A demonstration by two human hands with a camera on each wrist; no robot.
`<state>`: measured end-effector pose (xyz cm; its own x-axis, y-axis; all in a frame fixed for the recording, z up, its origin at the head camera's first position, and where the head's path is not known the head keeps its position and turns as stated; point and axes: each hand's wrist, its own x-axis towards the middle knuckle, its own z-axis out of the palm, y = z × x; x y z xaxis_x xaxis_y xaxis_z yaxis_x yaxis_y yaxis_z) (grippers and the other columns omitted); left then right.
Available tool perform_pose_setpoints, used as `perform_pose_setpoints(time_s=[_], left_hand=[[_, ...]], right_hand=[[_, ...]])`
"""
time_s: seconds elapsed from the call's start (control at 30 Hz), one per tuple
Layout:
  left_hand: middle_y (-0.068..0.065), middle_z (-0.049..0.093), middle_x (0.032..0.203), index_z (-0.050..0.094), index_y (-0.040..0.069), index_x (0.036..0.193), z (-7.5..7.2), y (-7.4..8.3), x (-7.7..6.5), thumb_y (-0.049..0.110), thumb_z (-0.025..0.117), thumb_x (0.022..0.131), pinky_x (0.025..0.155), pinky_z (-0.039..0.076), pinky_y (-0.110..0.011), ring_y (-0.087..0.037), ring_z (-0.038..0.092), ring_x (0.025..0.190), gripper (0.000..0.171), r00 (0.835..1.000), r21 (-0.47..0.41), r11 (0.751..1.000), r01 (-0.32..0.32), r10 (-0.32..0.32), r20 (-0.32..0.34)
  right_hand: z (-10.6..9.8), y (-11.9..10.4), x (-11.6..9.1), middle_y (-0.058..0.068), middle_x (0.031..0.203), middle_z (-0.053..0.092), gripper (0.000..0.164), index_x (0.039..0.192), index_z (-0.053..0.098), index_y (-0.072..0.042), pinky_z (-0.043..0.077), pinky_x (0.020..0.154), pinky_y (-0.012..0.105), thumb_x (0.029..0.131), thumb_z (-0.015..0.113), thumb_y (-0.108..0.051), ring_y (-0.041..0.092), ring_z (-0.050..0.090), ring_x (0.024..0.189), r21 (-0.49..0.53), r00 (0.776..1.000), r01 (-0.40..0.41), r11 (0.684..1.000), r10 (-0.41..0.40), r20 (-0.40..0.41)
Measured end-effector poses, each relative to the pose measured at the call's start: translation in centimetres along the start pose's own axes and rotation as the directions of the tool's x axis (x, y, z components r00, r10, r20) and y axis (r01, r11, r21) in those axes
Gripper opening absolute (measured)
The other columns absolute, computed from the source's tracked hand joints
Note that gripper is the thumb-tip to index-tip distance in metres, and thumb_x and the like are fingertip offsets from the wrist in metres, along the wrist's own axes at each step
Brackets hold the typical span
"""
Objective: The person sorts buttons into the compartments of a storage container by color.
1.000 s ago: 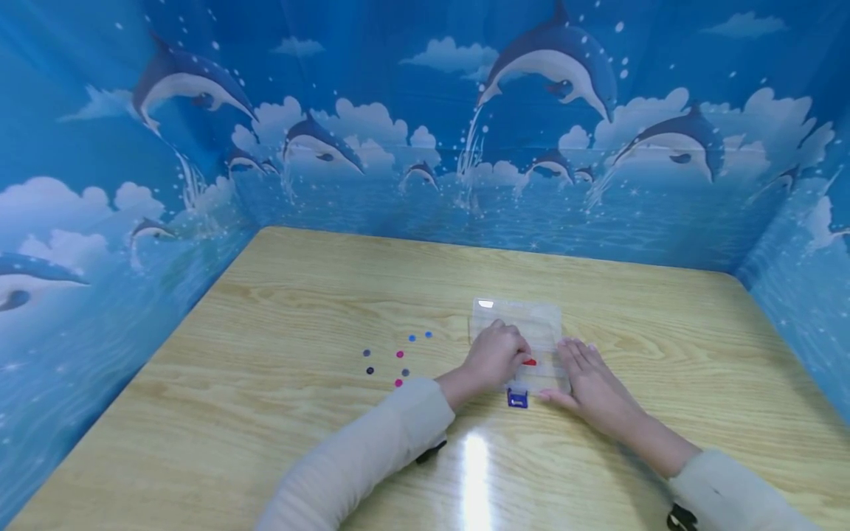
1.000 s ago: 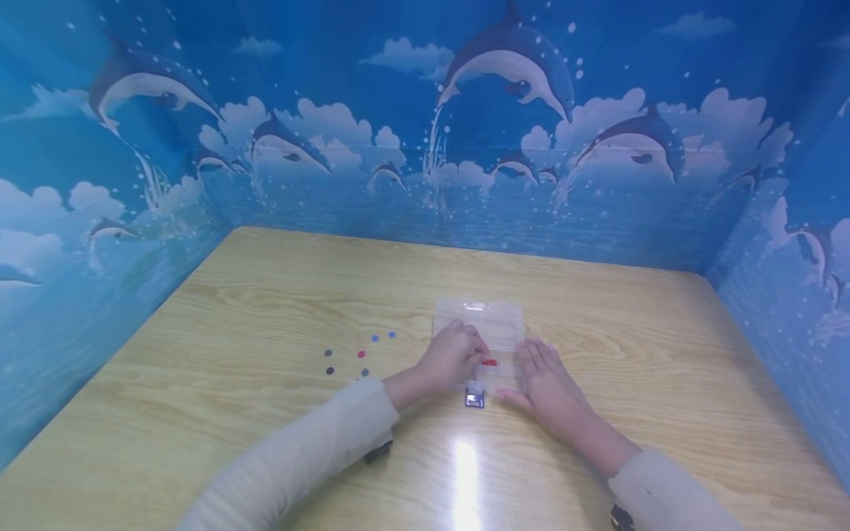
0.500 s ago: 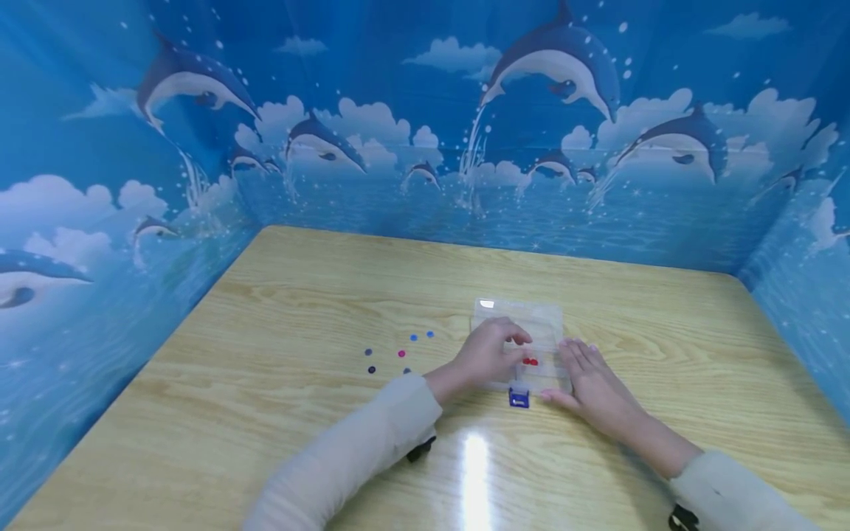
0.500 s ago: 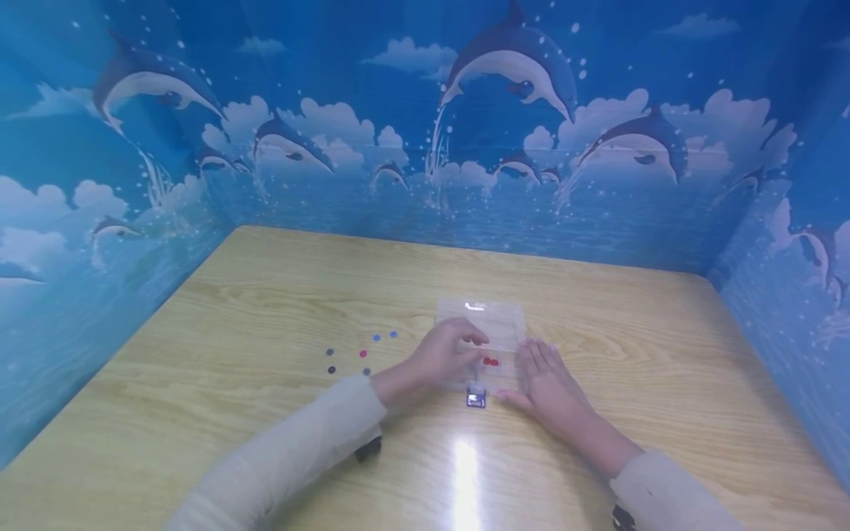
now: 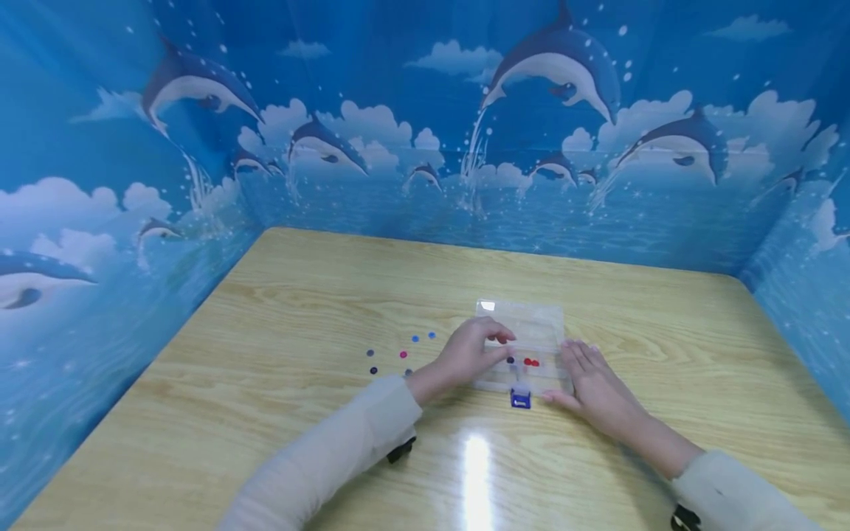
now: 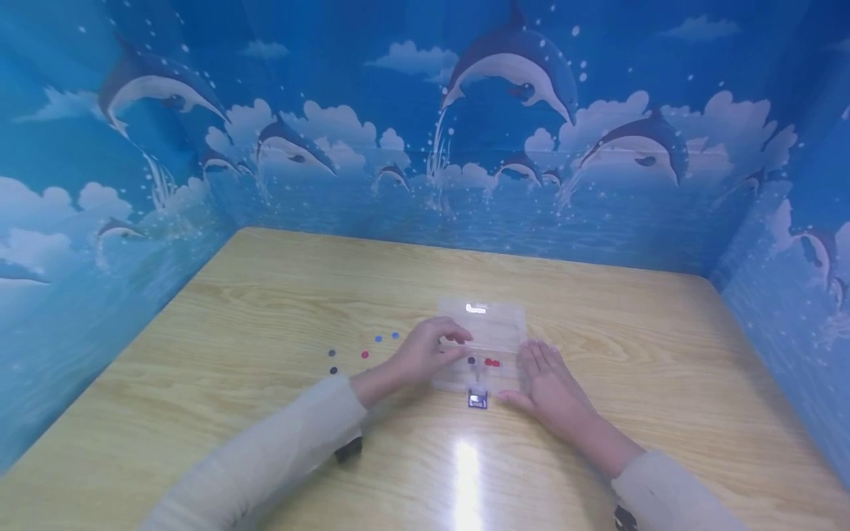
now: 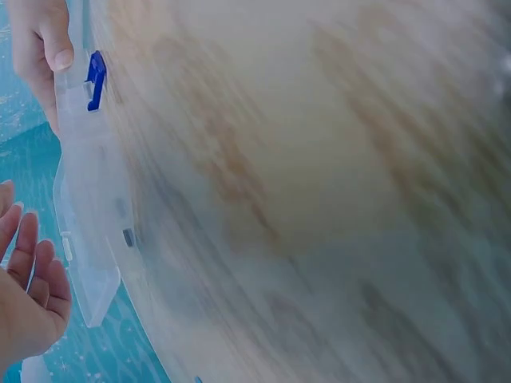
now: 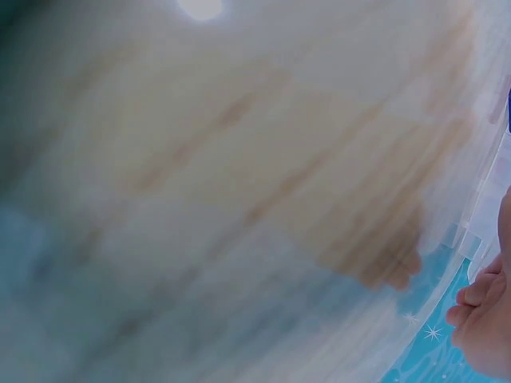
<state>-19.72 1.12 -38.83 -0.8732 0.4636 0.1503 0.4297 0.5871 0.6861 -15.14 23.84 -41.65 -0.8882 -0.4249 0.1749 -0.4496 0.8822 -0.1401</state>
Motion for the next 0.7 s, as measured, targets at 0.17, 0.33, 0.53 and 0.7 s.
perform_pose_setpoints(time_s=[0.17,0.33,0.53,0.7], left_hand=[[0.001,0.066,0.1,0.067,0.013,0.106,-0.4,-0.4,-0.4,0.024,0.065,0.086,0.085,0.046,-0.02,-0.012,0.058,0.096,0.023,1.0,-0.001,1.0,0.022,-0.022,-0.003],[0.0,0.066,0.101,0.066,0.011,0.109,-0.8,-0.8,-0.8,0.023,0.065,0.086,0.086,0.047,-0.023,-0.014,0.058,0.097,0.025,0.999,-0.022,0.999,0.035,-0.034,0.007],[-0.001,0.066,0.101,0.066,0.011,0.109,-1.3,-1.2,-1.2,0.022,0.065,0.085,0.086,0.048,-0.024,-0.013,0.058,0.096,0.026,0.998,-0.049,0.997,0.057,-0.057,-0.001],[-0.007,0.067,0.103,0.066,0.007,0.109,-1.7,-1.6,-1.4,0.019,0.066,0.085,0.087,0.048,-0.028,-0.018,0.059,0.096,0.027,0.999,-0.092,0.995,0.042,-0.043,-0.005]], right_hand=[[0.1,0.0,0.0,0.034,0.137,0.038,0.087,0.133,0.035,0.016,0.027,0.107,0.056,0.082,0.061,-0.05,0.048,0.034,0.129,0.002,1.0,-0.002,1.0,0.002,0.001],[0.2,0.0,-0.1,0.034,0.137,0.037,0.087,0.133,0.035,0.016,0.027,0.107,0.056,0.082,0.061,-0.05,0.048,0.033,0.129,-0.002,1.0,-0.004,1.0,0.004,0.007],[0.1,0.1,-0.1,0.034,0.138,0.037,0.088,0.133,0.035,0.016,0.027,0.107,0.055,0.082,0.061,-0.051,0.048,0.033,0.129,-0.003,1.0,-0.006,1.0,0.006,0.008],[0.3,0.1,-0.1,0.035,0.137,0.038,0.087,0.132,0.036,0.016,0.028,0.106,0.056,0.082,0.061,-0.05,0.049,0.034,0.128,-0.005,1.0,0.005,1.0,-0.005,-0.008]])
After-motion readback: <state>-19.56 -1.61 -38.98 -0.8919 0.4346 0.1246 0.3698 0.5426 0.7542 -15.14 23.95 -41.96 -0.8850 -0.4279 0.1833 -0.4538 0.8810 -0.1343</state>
